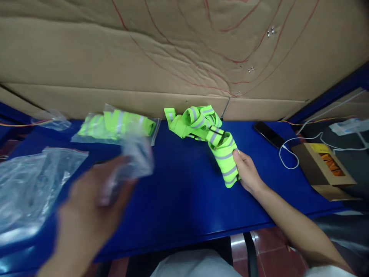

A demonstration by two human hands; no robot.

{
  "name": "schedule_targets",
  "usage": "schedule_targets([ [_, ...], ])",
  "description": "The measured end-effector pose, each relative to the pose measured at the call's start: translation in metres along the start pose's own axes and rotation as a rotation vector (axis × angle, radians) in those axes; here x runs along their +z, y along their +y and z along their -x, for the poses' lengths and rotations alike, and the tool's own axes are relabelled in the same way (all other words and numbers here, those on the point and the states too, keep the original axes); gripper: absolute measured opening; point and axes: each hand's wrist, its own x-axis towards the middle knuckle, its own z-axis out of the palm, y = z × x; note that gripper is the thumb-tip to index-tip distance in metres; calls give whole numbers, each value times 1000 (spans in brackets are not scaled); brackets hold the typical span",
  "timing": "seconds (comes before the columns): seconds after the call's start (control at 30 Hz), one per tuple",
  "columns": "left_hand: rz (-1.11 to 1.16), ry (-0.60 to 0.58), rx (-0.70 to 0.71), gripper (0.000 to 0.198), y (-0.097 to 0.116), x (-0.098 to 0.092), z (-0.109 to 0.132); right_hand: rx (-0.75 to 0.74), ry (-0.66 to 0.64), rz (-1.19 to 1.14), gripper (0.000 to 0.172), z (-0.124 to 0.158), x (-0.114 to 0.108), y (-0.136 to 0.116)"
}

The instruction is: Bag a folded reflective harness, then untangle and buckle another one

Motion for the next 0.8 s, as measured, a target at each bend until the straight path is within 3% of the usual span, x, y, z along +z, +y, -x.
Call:
schedule_targets([
  [0.07,-45,16,268,55,34,38,1,8,148,-98,57,-4,0,-4],
  [0.1,-78,-31,337,53,48,55,4,3,230,-137,60,-7,-1,-6],
  [0.17,-180,-115,408,45,68,79,12,-6,361,-189,64,-13,-5,-9],
  [0.27,-291,-238,386,43,84,90,19,22,412,-229,66,-19,-9,-11],
  [0.43,-275,-322,386,77,104,90,-2,39,318,-201,64,-19,-7,-8],
  [0.57,-265,-392,351,101,110,111,-28,26,218,-67,62,-20,-9,-6],
  [0.7,-198,-490,325,104,102,124,-38,45,63,98,60,-26,-22,-10],
  [0.8,-145,-463,341,103,95,119,-39,93,-120,170,55,-30,-39,-18],
])
